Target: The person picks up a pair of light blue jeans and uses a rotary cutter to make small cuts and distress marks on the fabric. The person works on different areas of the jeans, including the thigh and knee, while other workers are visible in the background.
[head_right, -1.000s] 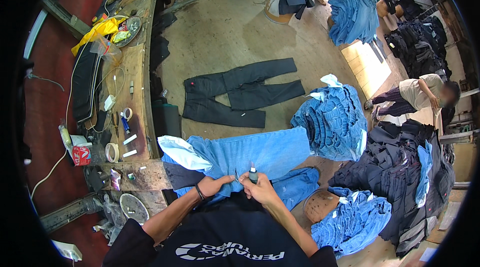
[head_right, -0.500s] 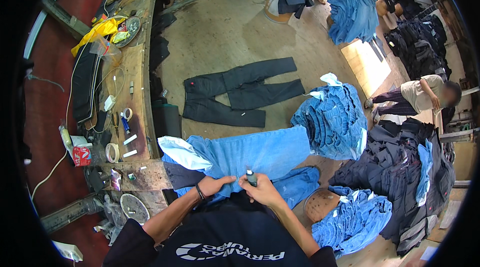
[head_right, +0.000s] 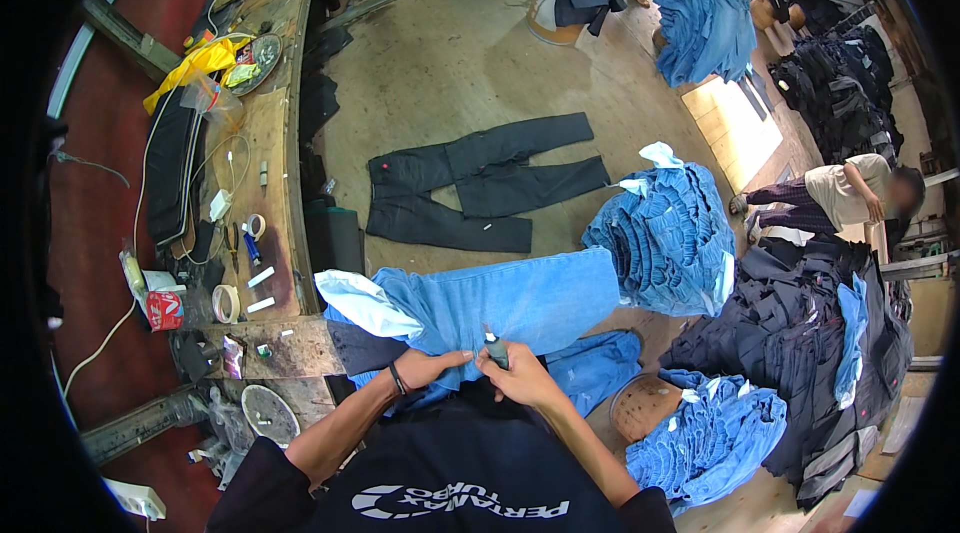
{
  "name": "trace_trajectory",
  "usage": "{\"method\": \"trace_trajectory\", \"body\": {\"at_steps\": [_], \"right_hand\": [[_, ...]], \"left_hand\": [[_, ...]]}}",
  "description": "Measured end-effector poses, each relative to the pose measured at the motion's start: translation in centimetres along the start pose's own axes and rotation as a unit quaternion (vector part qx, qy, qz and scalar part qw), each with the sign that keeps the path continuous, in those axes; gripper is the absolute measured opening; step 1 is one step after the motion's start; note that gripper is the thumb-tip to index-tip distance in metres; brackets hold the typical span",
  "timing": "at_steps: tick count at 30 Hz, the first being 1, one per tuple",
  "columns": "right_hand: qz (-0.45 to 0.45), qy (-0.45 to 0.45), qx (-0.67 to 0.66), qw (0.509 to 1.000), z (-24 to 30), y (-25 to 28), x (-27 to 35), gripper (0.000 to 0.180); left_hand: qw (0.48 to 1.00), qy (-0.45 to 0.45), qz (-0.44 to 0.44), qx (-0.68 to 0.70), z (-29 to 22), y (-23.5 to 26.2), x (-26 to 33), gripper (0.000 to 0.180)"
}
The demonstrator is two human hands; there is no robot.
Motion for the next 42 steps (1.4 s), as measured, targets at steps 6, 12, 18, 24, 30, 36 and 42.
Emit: {"method": "trace_trajectory", "body": {"at_steps": [6, 12, 18, 24, 30, 36, 42], "right_hand": [[-0.02, -0.006, -0.138, 0.99, -1.2, -0.1, -0.1, 0.014], [0.009, -0.013, -0.027, 1.0, -0.3, 0.1, 0.4, 0.014], [-0.02, -0.011, 0.003, 1.0, -1.0, -0.3, -0.5, 0.014], [-0.036, -0.014, -0.111, 0.993, -1.6, -0.3, -0.4, 0.014], [-0.04, -0.016, 0.019, 0.999, -0.8, -0.1, -0.3, 0.017], [-0.043, 0.024, -0.016, 0.999, -1.6, -0.4, -0.7, 0.02], [-0.015, 0.006, 0.028, 0.999, -0.2, -0.4, 0.1, 0.019]], "left_hand": [[0.999, 0.018, 0.033, 0.014, -0.3, -0.1, 0.4, 0.036], [0.999, 0.018, 0.023, 0.029, 0.0, -0.1, 0.6, 0.035], [1.0, 0.017, 0.012, 0.011, 0.5, 0.1, 0.5, 0.035], [0.999, 0.016, 0.015, 0.038, 0.5, 0.2, 0.8, 0.036], [0.999, 0.028, -0.022, -0.018, 1.5, 0.3, 0.1, 0.035], [1.0, -0.009, -0.012, -0.009, 1.0, 0.2, 0.5, 0.031], [1.0, -0.02, -0.013, 0.016, 0.0, 0.1, 0.7, 0.031]]}}
Point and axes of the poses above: each hand's wrist, its own x-axis away from the middle knuckle, its own y-axis out of the back of the hand, z = x × y, the point moved 7 cm from there along -x, towards the middle knuckle, and after that the axes turned 6 degrees about -x, right-handed, at the moved point
